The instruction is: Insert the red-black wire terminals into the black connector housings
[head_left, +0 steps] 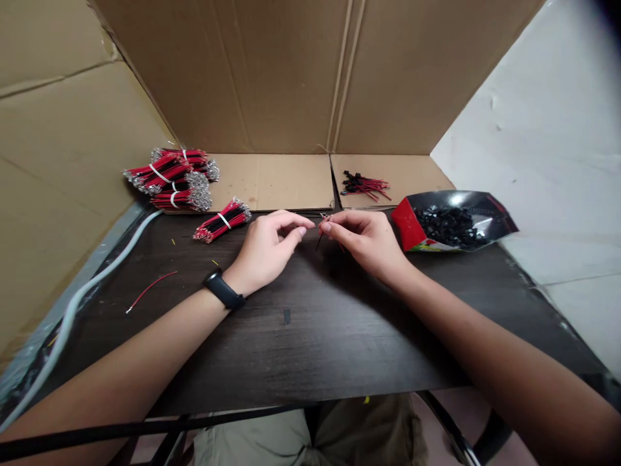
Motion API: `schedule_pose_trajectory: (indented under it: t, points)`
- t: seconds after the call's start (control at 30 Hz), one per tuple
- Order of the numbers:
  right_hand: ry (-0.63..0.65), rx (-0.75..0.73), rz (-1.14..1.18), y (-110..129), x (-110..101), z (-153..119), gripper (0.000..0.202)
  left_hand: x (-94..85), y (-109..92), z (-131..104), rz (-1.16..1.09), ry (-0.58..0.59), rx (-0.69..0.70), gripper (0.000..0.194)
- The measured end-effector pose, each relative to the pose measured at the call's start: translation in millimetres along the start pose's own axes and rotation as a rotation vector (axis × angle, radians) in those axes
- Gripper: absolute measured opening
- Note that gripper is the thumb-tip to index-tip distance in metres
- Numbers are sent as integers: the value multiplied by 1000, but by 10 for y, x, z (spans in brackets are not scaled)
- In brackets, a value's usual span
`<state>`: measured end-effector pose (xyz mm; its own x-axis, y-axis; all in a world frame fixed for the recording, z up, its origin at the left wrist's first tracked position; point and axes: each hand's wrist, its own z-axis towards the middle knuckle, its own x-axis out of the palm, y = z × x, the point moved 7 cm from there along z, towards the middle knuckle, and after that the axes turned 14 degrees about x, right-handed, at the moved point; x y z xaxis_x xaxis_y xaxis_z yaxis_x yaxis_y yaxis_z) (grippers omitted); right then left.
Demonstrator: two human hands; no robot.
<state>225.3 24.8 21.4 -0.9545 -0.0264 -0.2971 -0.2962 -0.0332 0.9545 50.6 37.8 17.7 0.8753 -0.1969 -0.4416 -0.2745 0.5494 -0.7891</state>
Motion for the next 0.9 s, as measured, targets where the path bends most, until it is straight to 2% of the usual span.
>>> schedule_pose_trajectory:
  t: [0.17,0.27,0.33,0.47,0.63,0.73,0.9]
  points:
    - [32,33,2,-11,17,-8,21,-5,79,-42,-342,-104,-250,24]
    - [43,21,-52,16,49,-39,20,22,64,-94,-513,-151,-348,19]
    - [46,-7,-92,48,74,-69,18,11,11,-100,-464,-135,-322,14]
    - [64,-77,-166,112,135,-133,17,-41,-164,-60,-186,-80,-102,17]
    - [64,-116,-218,149,168,-180,18,-55,-237,-56,-88,-89,15,17]
    - [67,-125,-202,155,162,-186,18,-74,-217,-64,-131,-124,1,16]
    - [73,-92,-7,98,124,-157,15,-159,-69,-108,-287,-272,-153,22]
